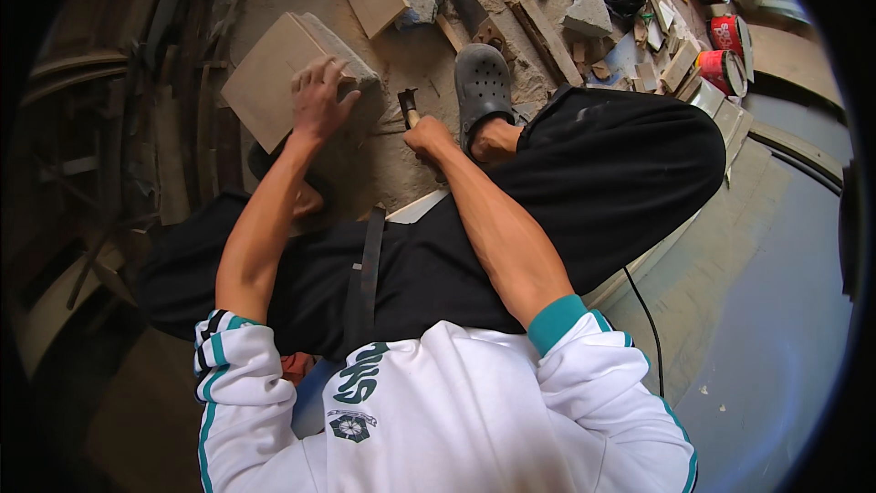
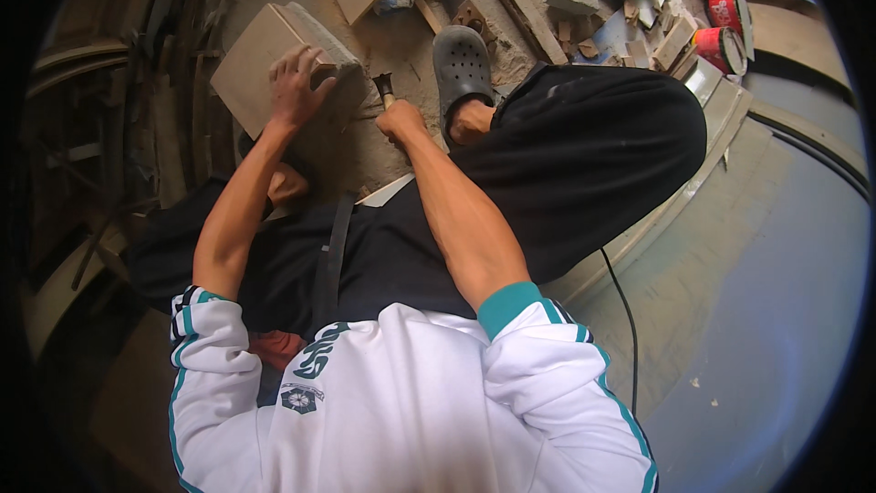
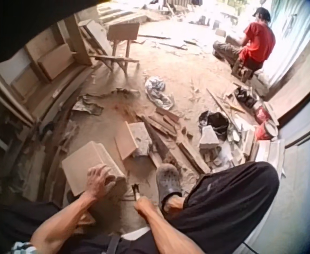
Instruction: The person assembles a small wooden box by fitting flat panels together and securing them with nails. They use a hammer to drive nails into the joints and repeatedly adjust the pieces to align them properly.
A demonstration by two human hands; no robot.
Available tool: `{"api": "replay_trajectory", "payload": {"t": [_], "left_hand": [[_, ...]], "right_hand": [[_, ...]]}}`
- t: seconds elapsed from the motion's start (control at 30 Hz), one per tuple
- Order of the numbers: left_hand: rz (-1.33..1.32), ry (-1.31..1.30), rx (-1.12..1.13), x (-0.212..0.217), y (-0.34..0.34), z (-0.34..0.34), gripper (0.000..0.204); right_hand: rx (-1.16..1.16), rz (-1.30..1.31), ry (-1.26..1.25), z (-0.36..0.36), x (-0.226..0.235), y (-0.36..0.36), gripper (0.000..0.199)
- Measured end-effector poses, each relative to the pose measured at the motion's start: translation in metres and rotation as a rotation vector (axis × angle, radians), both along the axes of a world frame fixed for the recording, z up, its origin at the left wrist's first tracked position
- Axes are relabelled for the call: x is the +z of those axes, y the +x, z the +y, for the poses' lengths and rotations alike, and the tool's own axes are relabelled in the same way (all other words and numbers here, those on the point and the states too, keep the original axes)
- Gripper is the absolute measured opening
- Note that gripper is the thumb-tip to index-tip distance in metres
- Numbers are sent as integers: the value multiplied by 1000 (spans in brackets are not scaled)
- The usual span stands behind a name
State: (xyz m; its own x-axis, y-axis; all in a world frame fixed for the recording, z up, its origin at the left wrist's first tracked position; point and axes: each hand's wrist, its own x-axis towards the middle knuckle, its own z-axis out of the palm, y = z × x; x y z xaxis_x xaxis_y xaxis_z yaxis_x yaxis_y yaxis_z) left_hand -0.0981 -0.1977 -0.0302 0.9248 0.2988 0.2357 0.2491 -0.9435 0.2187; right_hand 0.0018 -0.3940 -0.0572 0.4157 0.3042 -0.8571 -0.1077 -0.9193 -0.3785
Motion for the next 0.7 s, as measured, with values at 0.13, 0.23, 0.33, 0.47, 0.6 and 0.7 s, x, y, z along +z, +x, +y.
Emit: {"api": "replay_trajectory", "payload": {"t": [0.13, 0.23, 0.33, 0.47, 0.6, 0.7], "left_hand": [[305, 96, 64, 2, 9, 17, 53], [363, 88, 20, -6, 8, 32, 51], [311, 76, -34, -9, 6, 35, 49], [55, -212, 121, -4, -3, 44, 53], [-83, -194, 883, -29, -55, 87, 64], [-174, -698, 1381, -36, -85, 122, 72]], "right_hand": [[-35, 72, 24, 3, -23, 11, 23], [4, 32, 40, 6, -27, 18, 24], [-14, 35, -7, 3, -31, 22, 24], [-135, 59, -6, -5, -51, 26, 29], [-173, 92, 35, -2, -36, 31, 36], [-119, 88, 6, 0, -27, 37, 41]]}}
